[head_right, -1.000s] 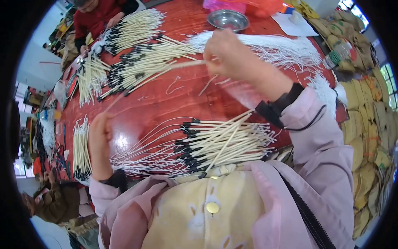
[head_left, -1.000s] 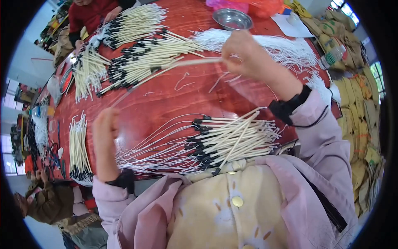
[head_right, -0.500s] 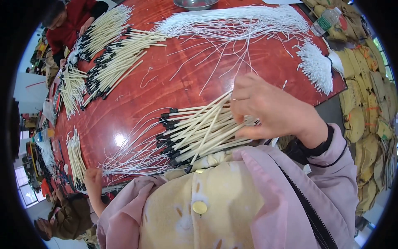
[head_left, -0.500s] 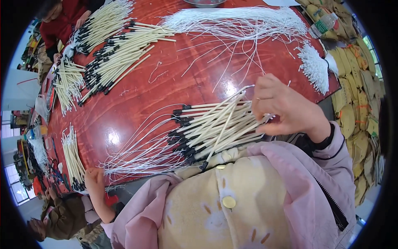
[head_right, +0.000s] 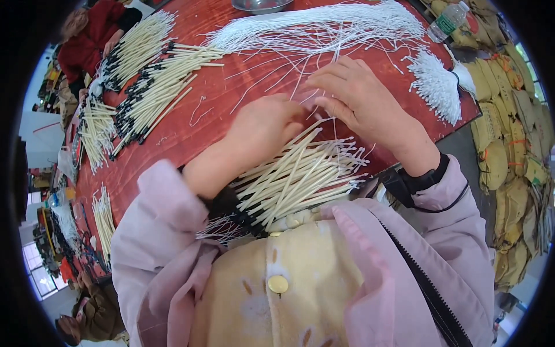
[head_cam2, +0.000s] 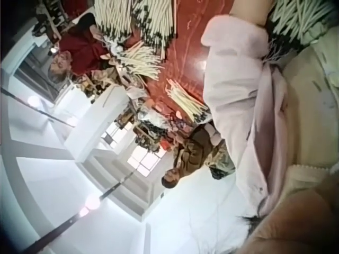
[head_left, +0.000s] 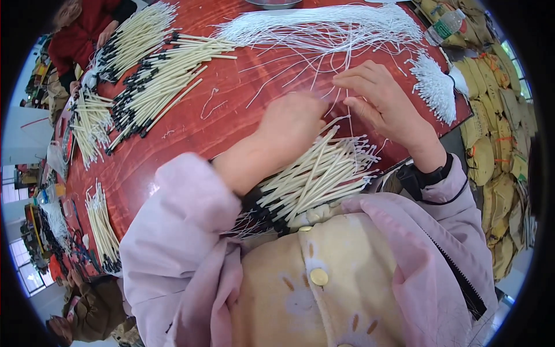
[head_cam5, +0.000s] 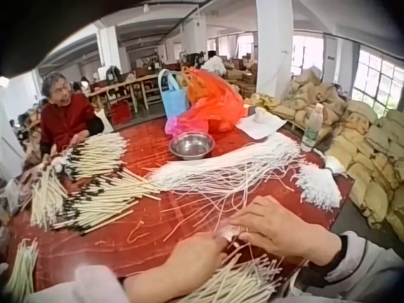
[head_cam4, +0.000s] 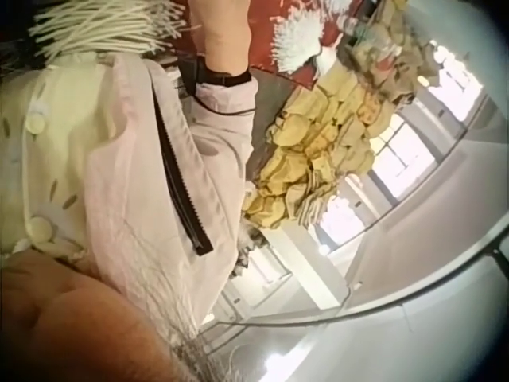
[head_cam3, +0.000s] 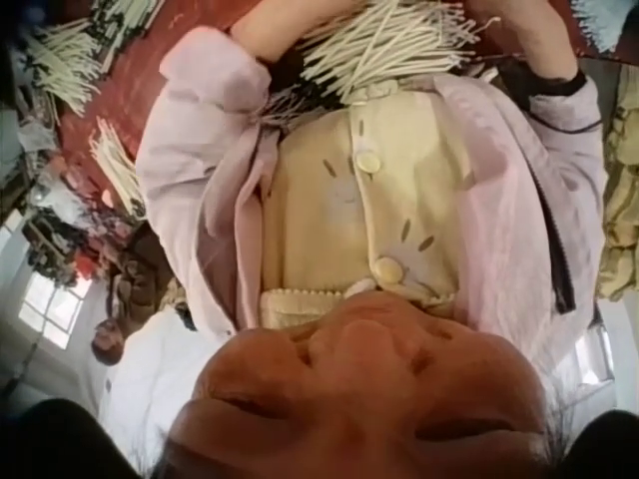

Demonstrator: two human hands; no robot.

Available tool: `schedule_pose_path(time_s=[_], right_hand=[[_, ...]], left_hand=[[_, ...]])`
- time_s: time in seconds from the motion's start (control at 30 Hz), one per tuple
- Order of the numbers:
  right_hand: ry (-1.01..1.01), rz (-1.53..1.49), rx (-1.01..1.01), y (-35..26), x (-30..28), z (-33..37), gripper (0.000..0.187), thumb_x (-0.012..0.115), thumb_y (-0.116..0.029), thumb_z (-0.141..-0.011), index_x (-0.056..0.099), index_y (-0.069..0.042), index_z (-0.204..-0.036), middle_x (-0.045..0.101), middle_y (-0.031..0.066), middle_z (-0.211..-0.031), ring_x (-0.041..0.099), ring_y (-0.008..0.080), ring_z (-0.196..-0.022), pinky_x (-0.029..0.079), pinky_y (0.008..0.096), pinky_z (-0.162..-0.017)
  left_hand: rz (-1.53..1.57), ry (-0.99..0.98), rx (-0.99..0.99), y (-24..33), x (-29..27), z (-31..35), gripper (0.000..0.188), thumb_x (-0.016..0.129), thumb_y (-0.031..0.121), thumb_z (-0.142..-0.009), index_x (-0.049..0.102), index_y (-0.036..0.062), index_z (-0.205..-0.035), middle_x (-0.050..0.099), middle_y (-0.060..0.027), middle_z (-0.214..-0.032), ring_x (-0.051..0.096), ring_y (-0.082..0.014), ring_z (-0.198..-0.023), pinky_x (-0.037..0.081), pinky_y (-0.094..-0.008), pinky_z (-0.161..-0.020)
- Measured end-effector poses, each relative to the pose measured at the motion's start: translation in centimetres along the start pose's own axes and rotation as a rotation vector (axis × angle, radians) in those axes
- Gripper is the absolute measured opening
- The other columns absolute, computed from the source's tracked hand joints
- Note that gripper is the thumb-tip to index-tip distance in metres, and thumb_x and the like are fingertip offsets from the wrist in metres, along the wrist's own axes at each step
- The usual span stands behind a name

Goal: The person picks up a white cord and a plastic tube, threads the cord through the tube, and places the assembled piece onto a pile.

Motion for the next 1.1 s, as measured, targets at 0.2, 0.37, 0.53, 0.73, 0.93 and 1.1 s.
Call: schedule_pose_path(time_s=[0.2,0.37,0.53,0.73,0.93,1.1], right_hand=[[-0.01,0.03,0.097,2.6,0.1,3.0,0.032,0.068,-0.009,-0.09,0.066,-0.004,-0.122,0.066,0.0107,-0.118,0.058,0.0306,-0.11,0.045,0.0409,-0.097],[0.04,0.012,0.161,3.2,-0.2,3.7,0.032,0.069,-0.009,-0.09,0.066,-0.004,-0.121,0.066,0.0108,-0.116,0.059,0.0306,-0.107,0.047,0.0396,-0.094],[0.045,-0.011,0.164,2.7,0.3,4.3,0.032,0.07,-0.011,-0.09,0.066,-0.004,-0.121,0.066,0.0107,-0.113,0.06,0.0301,-0.106,0.047,0.0395,-0.093],[0.041,-0.016,0.183,2.4,0.1,4.8,0.031,0.069,-0.012,-0.09,0.067,-0.004,-0.12,0.067,0.0109,-0.111,0.06,0.0302,-0.106,0.047,0.0398,-0.094],[-0.03,0.023,0.144,4.3,1.0,4.3,0.026,0.066,-0.01,-0.092,0.067,-0.003,-0.117,0.067,0.0119,-0.11,0.059,0.0316,-0.107,0.047,0.0408,-0.095],[-0.026,0.079,0.165,4.7,1.6,3.8,0.024,0.065,-0.009,-0.093,0.068,-0.002,-0.116,0.067,0.0123,-0.111,0.059,0.0325,-0.107,0.047,0.0412,-0.096]], left_hand=[[0.212,-0.018,0.024,2.6,2.0,-2.9,0.017,0.069,0.019,-0.084,0.074,0.004,-0.088,0.068,-0.0187,-0.094,0.069,-0.0378,-0.091,0.055,-0.0489,-0.08],[0.098,-0.231,0.152,6.7,2.1,1.1,0.018,0.071,0.019,-0.082,0.071,0.0026,-0.089,0.066,-0.016,-0.092,0.067,-0.0376,-0.086,0.053,-0.0482,-0.076],[-0.106,-0.277,0.216,6.7,4.5,2.6,0.015,0.07,0.018,-0.085,0.071,0.0031,-0.086,0.067,-0.0139,-0.091,0.068,-0.0351,-0.086,0.053,-0.0473,-0.074],[0.182,-0.064,0.163,6.0,1.9,1.8,0.018,0.065,0.017,-0.088,0.071,0.0018,-0.081,0.067,-0.0179,-0.089,0.069,-0.0375,-0.082,0.056,-0.0468,-0.074],[0.394,-0.123,-0.099,3.8,-1.6,1.8,0.017,0.063,0.019,-0.091,0.069,0.0026,-0.091,0.068,-0.018,-0.088,0.069,-0.0382,-0.081,0.055,-0.0479,-0.073],[-0.053,-0.265,0.249,7.3,0.7,3.6,0.022,0.068,0.017,-0.089,0.065,0.0025,-0.105,0.065,-0.0139,-0.088,0.071,-0.0315,-0.079,0.054,-0.0464,-0.066]])
Point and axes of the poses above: each hand's wrist, its own z-axis away from the middle knuckle, its own x-axis out of the palm, y = z × x, the point moved 3 cm from there along -z, towards the middle knuckle
